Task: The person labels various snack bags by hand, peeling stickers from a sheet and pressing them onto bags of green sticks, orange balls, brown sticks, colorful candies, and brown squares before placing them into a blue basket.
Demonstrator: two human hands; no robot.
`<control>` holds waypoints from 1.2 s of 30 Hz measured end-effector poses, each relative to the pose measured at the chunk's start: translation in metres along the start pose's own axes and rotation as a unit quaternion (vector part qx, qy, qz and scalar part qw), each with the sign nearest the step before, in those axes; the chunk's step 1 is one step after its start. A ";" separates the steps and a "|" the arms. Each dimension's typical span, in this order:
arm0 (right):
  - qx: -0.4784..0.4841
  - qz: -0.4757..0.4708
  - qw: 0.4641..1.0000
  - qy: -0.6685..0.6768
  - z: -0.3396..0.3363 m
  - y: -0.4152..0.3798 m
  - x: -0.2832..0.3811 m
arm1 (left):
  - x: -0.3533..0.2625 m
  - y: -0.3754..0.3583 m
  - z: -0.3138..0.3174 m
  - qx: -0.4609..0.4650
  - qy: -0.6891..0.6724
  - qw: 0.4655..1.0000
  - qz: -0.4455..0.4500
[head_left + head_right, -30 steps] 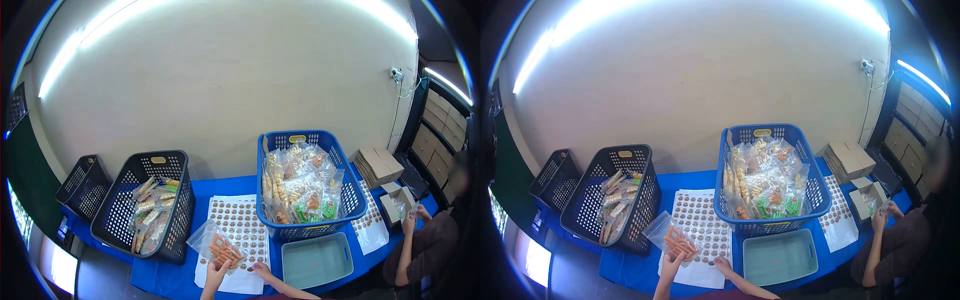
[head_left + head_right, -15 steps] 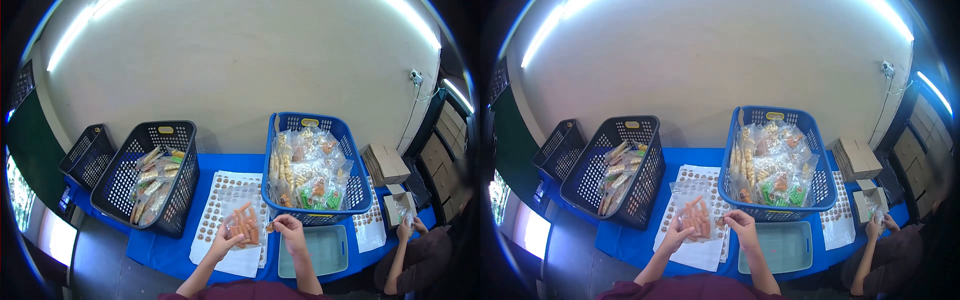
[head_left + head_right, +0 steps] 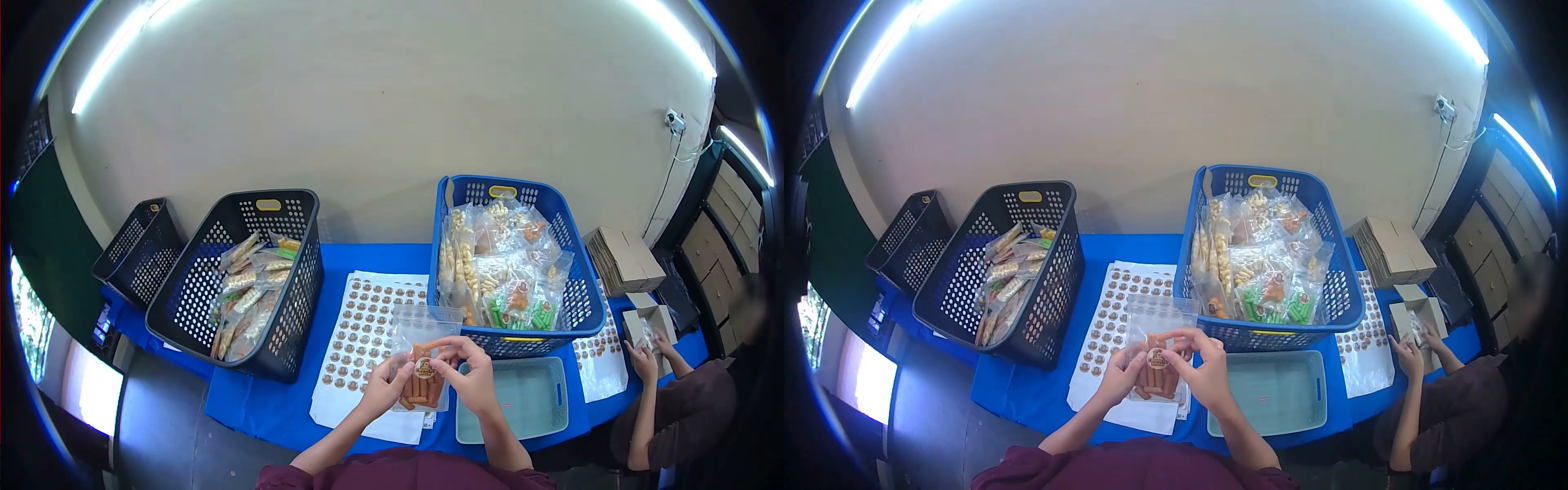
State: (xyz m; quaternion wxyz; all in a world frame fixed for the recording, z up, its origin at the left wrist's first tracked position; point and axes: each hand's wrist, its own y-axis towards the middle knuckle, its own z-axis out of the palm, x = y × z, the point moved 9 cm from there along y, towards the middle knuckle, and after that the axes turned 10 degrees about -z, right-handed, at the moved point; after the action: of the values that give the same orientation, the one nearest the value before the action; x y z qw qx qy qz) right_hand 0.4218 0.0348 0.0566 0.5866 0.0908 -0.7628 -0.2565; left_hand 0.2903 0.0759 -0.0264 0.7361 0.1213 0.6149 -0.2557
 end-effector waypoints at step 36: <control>0.011 0.160 0.960 0.229 0.035 -0.037 -0.056 | 0.010 -0.015 0.006 0.019 -0.018 1.000 -0.009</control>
State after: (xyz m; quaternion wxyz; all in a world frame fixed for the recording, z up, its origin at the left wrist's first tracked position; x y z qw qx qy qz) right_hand 0.3989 0.0378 -0.0158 0.7777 0.0306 -0.6157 -0.1230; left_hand 0.2882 0.0582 -0.0325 0.7427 0.1253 0.5972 -0.2758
